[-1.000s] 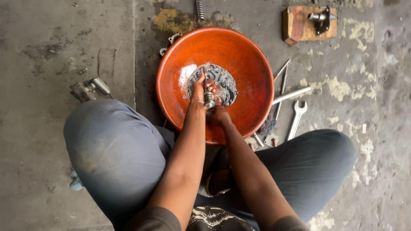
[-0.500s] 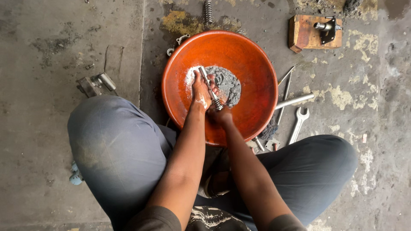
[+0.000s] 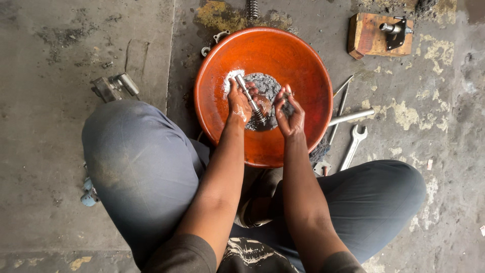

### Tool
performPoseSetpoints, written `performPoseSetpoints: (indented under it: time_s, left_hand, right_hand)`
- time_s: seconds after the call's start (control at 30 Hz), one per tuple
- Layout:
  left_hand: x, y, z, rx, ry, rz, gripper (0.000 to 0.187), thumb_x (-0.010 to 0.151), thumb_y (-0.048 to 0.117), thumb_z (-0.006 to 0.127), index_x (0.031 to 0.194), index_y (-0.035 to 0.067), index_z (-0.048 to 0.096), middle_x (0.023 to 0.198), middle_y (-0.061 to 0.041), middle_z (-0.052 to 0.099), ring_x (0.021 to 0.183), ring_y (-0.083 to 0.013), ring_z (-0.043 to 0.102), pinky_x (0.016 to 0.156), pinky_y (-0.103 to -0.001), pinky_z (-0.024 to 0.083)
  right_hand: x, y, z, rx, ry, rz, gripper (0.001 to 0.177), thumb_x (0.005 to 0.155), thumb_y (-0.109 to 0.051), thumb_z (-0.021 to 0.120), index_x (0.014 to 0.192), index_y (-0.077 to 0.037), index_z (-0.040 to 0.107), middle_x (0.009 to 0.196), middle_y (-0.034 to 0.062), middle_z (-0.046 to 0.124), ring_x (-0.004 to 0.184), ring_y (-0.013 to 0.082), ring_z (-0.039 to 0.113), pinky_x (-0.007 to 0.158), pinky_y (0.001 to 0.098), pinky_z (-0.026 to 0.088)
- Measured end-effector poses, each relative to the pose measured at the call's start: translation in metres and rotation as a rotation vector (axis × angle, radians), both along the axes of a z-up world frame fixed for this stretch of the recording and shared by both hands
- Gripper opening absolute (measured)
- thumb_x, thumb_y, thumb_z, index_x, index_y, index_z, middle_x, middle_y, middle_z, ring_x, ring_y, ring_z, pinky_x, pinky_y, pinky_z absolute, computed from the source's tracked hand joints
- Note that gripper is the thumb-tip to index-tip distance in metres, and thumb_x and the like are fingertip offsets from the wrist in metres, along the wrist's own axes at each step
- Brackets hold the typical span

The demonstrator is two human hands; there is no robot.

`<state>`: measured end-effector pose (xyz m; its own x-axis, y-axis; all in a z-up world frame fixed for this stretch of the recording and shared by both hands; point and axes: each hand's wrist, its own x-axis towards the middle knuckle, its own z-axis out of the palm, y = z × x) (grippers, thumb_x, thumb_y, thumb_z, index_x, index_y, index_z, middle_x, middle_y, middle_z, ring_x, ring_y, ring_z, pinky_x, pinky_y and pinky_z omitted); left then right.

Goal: The person sits on the floor and scrubs a metal mechanical part with a wire brush inside an orange basin filled with liquid. The person then places the part on the floor and scrubs a metal spring in the same manner.

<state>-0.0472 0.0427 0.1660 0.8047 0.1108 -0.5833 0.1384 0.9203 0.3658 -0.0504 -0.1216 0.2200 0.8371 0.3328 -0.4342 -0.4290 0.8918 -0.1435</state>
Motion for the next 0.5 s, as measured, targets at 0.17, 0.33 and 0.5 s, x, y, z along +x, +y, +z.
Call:
performPoseSetpoints:
  time_s: [0.17, 0.33, 0.5]
  left_hand:
    - [-0.008, -0.015, -0.006, 0.028, 0.029, -0.005, 0.068, 0.109, 0.06, 0.027, 0.092, 0.004, 0.061, 0.079, -0.011, 0.066, 0.075, -0.0191, 0.061, 0.074, -0.033, 0.053]
    - [-0.012, -0.038, -0.012, -0.004, -0.195, -0.001, 0.063, 0.111, 0.048, 0.027, 0.108, 0.001, 0.07, 0.081, -0.009, 0.07, 0.063, -0.019, 0.057, 0.065, -0.032, 0.049]
    - [-0.011, -0.037, -0.031, -0.078, -0.128, -0.16, 0.063, 0.108, 0.05, 0.03, 0.099, 0.001, 0.068, 0.073, -0.007, 0.067, 0.056, -0.0164, 0.057, 0.051, -0.03, 0.044]
  right_hand:
    - [0.032, 0.032, -0.012, -0.083, -0.129, 0.264, 0.022, 0.105, -0.01, 0.057, 0.124, 0.0, 0.061, 0.101, 0.0078, 0.066, 0.074, 0.01, 0.06, 0.052, 0.0165, 0.048]
    - [0.041, 0.052, -0.028, -0.025, -0.22, 0.389, 0.029, 0.109, -0.03, 0.057, 0.098, -0.004, 0.065, 0.074, 0.0017, 0.059, 0.05, 0.0058, 0.05, 0.039, 0.018, 0.04]
    - [0.054, 0.006, -0.082, -0.795, -0.04, 0.101, 0.059, 0.1, -0.059, 0.049, 0.058, -0.018, 0.045, 0.048, -0.0015, 0.044, 0.039, 0.0138, 0.043, 0.037, 0.0328, 0.043]
